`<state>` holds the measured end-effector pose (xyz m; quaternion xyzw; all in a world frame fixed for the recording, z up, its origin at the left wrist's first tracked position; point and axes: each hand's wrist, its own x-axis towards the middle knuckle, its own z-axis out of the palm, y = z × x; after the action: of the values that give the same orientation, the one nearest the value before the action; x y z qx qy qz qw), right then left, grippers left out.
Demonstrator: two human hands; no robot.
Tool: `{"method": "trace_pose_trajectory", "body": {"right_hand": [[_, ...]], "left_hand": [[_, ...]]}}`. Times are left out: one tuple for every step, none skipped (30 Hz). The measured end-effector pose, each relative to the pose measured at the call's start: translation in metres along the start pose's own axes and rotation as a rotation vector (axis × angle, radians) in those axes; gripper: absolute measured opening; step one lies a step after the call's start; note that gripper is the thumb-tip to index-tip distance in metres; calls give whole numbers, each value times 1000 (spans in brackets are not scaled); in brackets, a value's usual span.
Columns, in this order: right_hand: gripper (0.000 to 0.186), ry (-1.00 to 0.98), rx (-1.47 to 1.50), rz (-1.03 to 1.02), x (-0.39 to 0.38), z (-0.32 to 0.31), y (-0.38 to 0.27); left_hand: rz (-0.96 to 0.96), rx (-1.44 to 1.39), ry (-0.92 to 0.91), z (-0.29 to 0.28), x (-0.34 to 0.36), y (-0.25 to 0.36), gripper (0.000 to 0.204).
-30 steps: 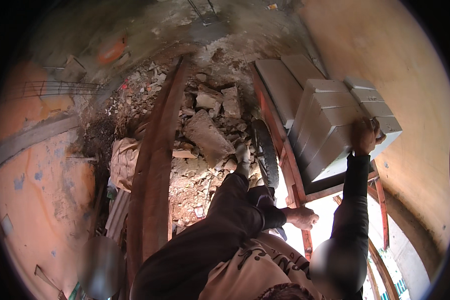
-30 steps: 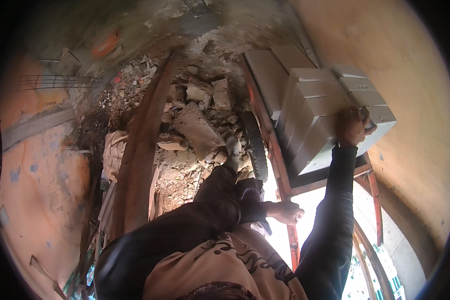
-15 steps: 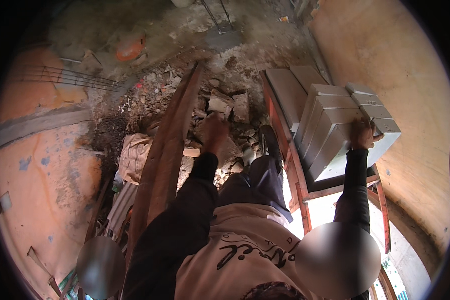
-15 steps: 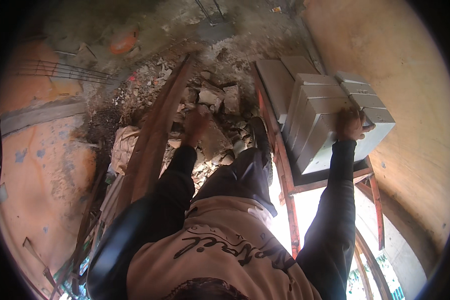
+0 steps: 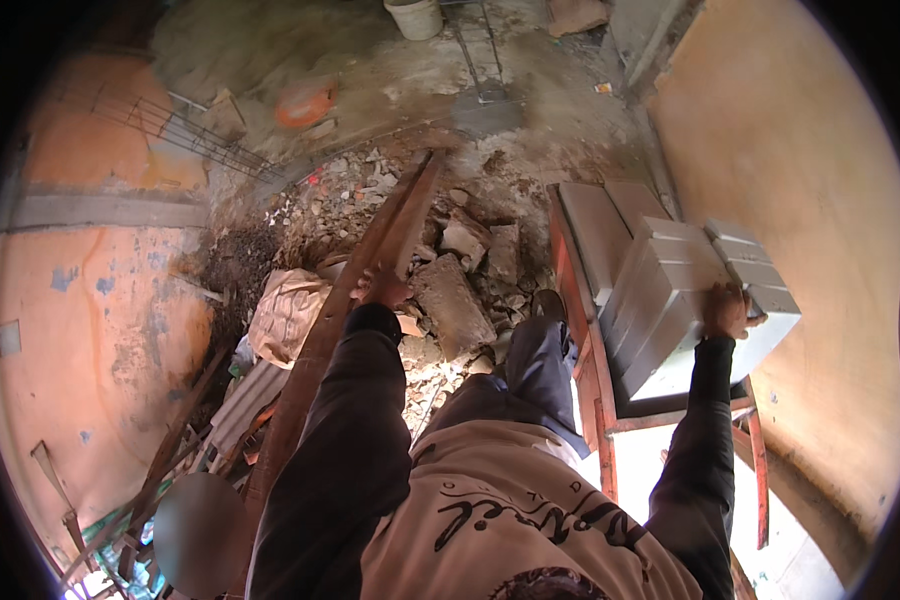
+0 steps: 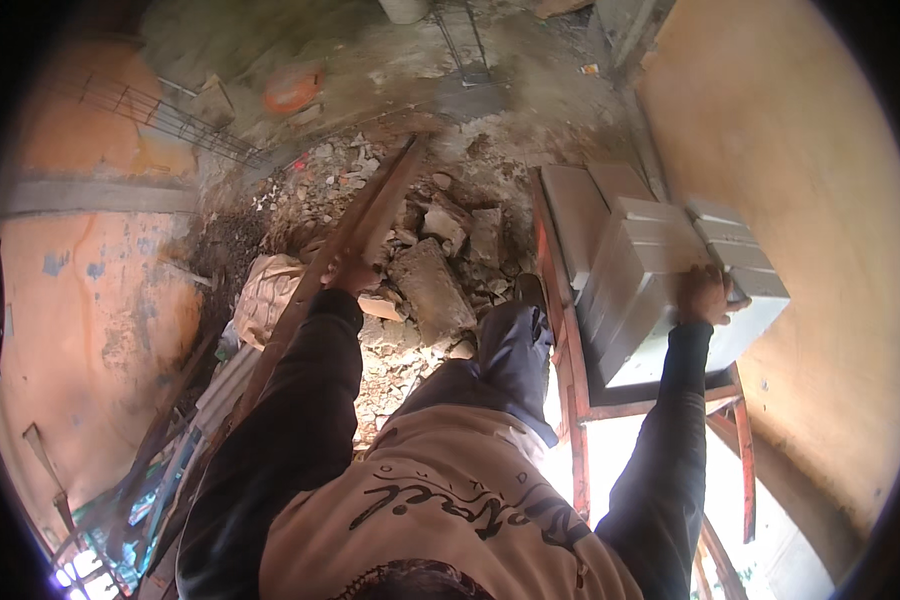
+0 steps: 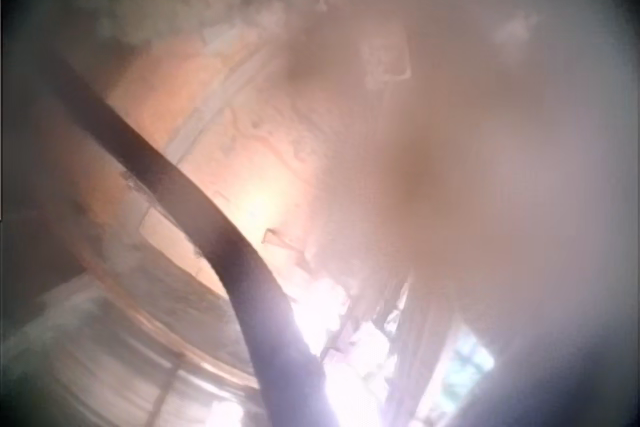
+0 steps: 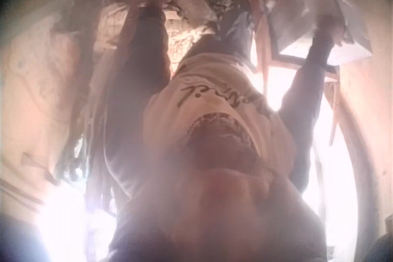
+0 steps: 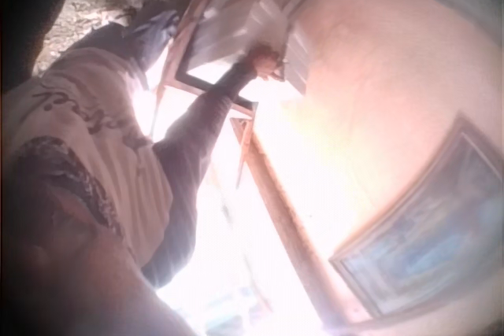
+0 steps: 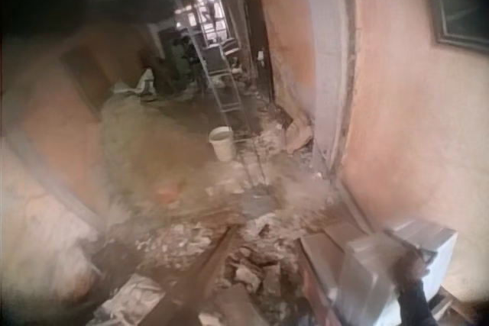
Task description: The person picks up white concrete blocks from a stack and places them into a red wheelbarrow. They then push the loaded wheelbarrow along a narrow alleyway and into a construction area.
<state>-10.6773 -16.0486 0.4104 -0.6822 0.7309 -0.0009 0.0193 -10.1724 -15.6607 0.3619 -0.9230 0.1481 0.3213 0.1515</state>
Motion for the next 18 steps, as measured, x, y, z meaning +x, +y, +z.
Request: {"method": "trace_pose_trajectory", "body": {"right_hand": [[37,12,-39,-62,6,5,10],[36,16,-97,-184,14,12,29],[35,80,-156,-229,14,18,30],[35,30,-166,-208,11,17,17],[34,25,-89,-107,11,18,19],[35,-20,-72,-74,13,13,25],[34,-4,-92,-90,9,6,18],[35,9,-108,-110,3,2,9],[35,4,-105,-109,-2,-3,0],[35,3,-101,-104,-6,-8,-7],[36,7,-99,-90,-7,-10,-6],[35,5,-81,-89,-8,-12,-6],[34,1,-57,-88,-8,-13,-5],[34,3,-37,-81,-6,-16,-3],[33,23,-28,-49,-8,-15,-3],[33,47,-14,-17,-9,-11,-5],[32,68,-6,16,-11,-10,-6],[32,14,-19,5,-8,-11,-8]], "left_hand": [[20,12,16,6,7,0,94],[35,23,37,11,16,-1,90],[7,35,66,18,25,-4,83],[-38,46,89,28,34,-10,76],[-54,57,110,32,39,-6,70],[-42,70,123,33,40,-2,65],[-41,82,133,35,40,-1,61],[-46,96,143,38,40,-5,57],[-71,177,173,43,39,-6,51],[-75,155,192,45,39,-7,49],[-67,135,214,45,39,-5,47],[-60,115,236,47,39,-5,45],[-51,140,328,55,43,-8,36],[-46,126,358,58,44,-8,33],[-41,113,388,60,45,-9,30],[-36,97,423,59,46,-7,27],[-50,142,474,64,45,-8,19],[-47,136,471,67,45,-11,22]]}}
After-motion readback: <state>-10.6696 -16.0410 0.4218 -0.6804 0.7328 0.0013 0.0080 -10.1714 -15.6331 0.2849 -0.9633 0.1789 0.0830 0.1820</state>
